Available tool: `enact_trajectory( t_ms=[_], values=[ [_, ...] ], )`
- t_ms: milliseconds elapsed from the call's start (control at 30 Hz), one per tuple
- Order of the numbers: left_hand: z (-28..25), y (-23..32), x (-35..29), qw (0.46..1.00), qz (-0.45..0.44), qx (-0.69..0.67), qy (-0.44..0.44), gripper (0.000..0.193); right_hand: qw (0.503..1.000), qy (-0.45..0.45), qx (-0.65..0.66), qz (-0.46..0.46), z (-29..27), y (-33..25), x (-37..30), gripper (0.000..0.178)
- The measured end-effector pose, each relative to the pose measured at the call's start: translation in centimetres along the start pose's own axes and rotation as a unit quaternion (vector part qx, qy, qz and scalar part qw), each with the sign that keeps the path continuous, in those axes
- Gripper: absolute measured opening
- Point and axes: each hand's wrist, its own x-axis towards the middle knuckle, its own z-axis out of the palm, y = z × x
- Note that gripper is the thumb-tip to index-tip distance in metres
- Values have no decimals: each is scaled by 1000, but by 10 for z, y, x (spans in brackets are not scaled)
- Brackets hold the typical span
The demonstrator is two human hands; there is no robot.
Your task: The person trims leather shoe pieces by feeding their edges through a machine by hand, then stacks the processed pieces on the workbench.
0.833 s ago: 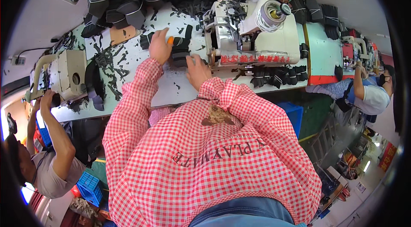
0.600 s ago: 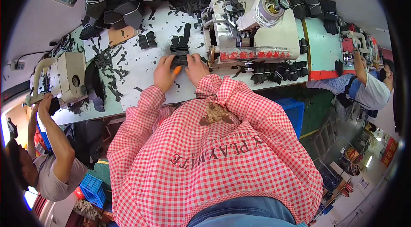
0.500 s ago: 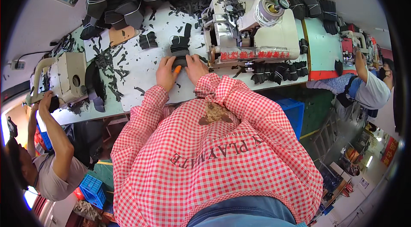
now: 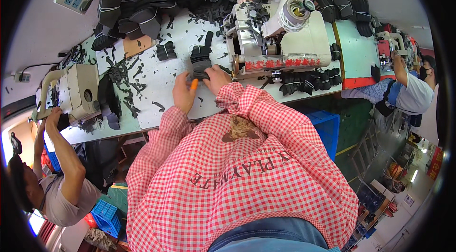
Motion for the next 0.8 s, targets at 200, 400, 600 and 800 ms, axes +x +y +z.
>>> enact_trajectory(
  t_ms=[200,400,600,800],
  values=[
    [4,-16,-6,960,-126,-247,-43,14,987,60,121,-84,9,-18,-14,38],
    [-20,26,12,909,-202,-348,-111,4,970,20,229,-85,-26,-9,-13,48],
    [-26,26,21,891,-231,-344,-186,10,872,-136,470,34,-31,7,-1,38],
    [-38,-13,10,943,-205,-213,-156,16,993,85,53,-59,-8,11,-10,19]
  ],
)
